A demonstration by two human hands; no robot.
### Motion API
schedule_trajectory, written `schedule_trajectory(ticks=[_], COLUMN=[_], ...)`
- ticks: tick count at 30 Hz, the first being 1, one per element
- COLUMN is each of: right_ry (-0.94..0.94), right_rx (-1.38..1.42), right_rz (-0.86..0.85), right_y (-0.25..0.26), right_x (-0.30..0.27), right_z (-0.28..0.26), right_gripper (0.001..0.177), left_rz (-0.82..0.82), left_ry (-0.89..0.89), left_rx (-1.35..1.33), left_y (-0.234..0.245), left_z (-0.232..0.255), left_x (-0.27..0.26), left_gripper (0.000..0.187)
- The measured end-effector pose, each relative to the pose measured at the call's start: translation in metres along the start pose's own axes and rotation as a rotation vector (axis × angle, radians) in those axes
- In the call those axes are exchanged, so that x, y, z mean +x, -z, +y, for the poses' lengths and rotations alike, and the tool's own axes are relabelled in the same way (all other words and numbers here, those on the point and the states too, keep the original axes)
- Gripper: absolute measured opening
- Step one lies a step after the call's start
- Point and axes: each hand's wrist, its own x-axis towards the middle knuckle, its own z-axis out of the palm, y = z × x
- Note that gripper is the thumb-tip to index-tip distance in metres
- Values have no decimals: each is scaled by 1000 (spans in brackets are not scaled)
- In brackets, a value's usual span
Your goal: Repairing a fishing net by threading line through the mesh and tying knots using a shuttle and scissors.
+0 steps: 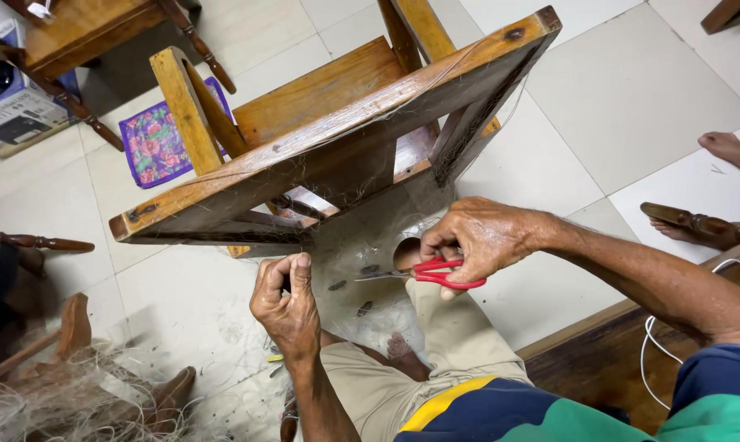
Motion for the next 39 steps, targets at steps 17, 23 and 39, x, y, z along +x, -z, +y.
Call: schedule_trajectory(ticks=[17, 23, 39], right_ry=[184, 2, -128], right_rx=[325, 444, 753], right_rz=[333, 360, 359], right_y=[-62, -120, -171], right_x=[-60, -47, -26], right_z=[84, 148, 156], right_gripper=[44, 51, 47], left_rz=[-335, -307, -317], left_ry=[-44, -68, 10], left_rx=[-45, -10, -37], left_y=[-36, -30, -23], left_z=[34, 31, 21], left_x=[-23, -37, -55], left_gripper=[9, 11, 11])
